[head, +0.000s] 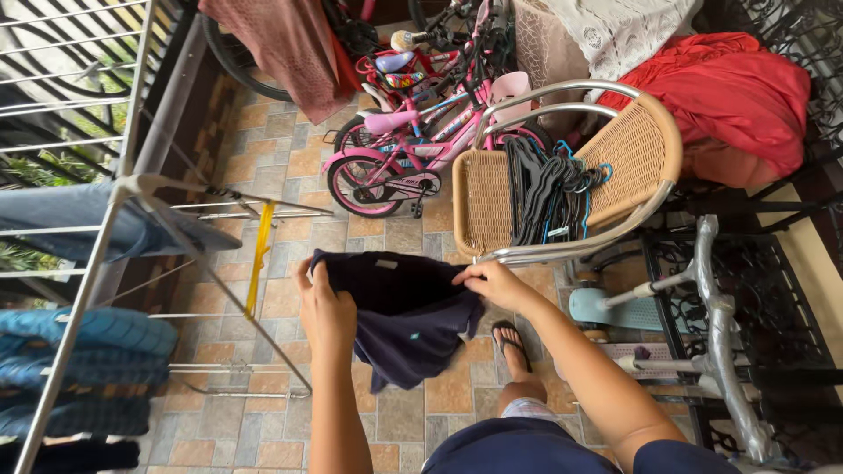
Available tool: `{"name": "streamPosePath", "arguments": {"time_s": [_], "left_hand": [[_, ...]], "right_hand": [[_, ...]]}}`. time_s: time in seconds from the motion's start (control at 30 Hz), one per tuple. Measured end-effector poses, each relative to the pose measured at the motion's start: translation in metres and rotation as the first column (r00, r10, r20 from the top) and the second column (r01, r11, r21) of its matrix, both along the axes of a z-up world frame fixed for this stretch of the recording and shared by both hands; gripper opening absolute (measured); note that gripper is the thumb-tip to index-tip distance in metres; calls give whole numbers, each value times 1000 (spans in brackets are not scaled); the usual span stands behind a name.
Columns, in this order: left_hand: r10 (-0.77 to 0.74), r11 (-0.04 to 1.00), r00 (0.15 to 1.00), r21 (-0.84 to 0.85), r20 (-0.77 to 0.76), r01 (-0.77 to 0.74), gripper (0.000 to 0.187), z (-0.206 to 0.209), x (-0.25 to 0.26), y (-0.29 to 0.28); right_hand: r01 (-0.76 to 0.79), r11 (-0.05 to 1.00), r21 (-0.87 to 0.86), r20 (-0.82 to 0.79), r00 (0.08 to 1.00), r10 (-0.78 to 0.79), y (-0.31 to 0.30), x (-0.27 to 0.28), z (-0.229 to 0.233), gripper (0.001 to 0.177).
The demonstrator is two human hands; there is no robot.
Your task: The person takes various clothing items from a laundry basket and hangs them on a drying rack and a clothes rack. They handle shirts, shorts, and pants, using hangers for some items and clothespins for others.
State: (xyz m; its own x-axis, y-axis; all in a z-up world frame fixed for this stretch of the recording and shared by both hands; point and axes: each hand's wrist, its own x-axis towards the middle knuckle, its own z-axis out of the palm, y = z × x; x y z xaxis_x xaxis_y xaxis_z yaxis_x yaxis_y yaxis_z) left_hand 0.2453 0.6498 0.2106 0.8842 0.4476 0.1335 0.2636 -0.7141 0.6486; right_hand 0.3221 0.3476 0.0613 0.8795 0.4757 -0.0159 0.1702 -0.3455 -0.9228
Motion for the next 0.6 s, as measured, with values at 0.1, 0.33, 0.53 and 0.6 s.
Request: {"name": "streamPosePath", "arguments": {"time_s": [0.1,0.33,0.53,0.6], "left_hand": [[-107,984,968,165,226,70,54,-11,31,-11],[-50,978,999,202,6,48,54,-18,104,-28],[43,959,984,283,-173,8,53,-17,147,-37],[52,955,985,297,-163,-1,54,-16,155,-38]], "right_hand": [[-89,995,53,-297,950,101,-19,45,-20,24],[-91,987,-130,-371,928,36,-91,206,-120,28],[-47,529,-848,60,981,183,-157,293,-166,23],[-68,369,-927,50,952,302,-168,310,-170,24]]}}
